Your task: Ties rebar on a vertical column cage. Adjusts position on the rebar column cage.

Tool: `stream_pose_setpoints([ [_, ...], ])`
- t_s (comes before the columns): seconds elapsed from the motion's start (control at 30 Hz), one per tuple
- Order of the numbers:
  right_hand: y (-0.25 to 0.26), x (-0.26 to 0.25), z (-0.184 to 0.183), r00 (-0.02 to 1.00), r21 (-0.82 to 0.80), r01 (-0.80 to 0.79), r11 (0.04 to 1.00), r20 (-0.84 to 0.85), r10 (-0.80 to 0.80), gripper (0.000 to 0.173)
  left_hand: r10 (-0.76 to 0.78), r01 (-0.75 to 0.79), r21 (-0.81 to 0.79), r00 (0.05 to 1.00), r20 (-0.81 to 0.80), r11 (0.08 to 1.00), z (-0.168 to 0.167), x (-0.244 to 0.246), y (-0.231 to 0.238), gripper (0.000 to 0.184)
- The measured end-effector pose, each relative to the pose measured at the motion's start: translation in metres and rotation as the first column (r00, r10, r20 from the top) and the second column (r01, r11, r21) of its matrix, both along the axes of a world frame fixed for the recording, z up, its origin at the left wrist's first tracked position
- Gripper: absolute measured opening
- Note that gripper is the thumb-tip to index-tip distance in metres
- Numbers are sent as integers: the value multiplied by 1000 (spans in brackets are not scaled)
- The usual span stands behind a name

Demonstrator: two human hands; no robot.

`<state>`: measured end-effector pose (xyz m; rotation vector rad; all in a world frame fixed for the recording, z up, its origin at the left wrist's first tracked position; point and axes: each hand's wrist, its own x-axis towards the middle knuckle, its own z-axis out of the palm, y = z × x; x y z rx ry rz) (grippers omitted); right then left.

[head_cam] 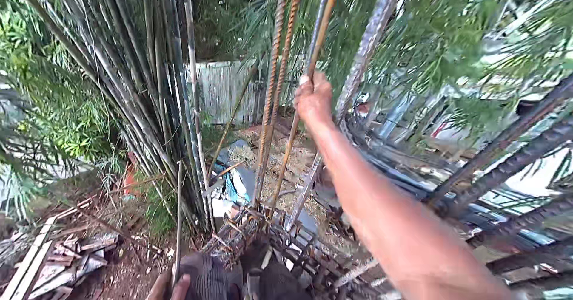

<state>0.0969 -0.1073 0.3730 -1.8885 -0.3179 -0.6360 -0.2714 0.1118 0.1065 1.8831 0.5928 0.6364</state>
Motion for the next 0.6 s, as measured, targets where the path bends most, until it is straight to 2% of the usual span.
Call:
stream_pose_setpoints([
  [0.13,2,2,-1,1000,18,-15,1000,11,15,40,81,-81,17,997,-8,997,3,-5,0,22],
  [0.33,5,6,3,997,114,-83,990,6,83,36,81,-80,58,997,-16,995,0,-3,-3,23],
  [0.5,5,10,6,997,90,-58,994,62,52,39,97,-95,91,995,-18,991,-3,-2,-1,25],
  [0.6,-3,-17,0,998,-10,9,1000,64,-8,52,98,-94,103,995,-29,990,-3,-2,-5,29],
])
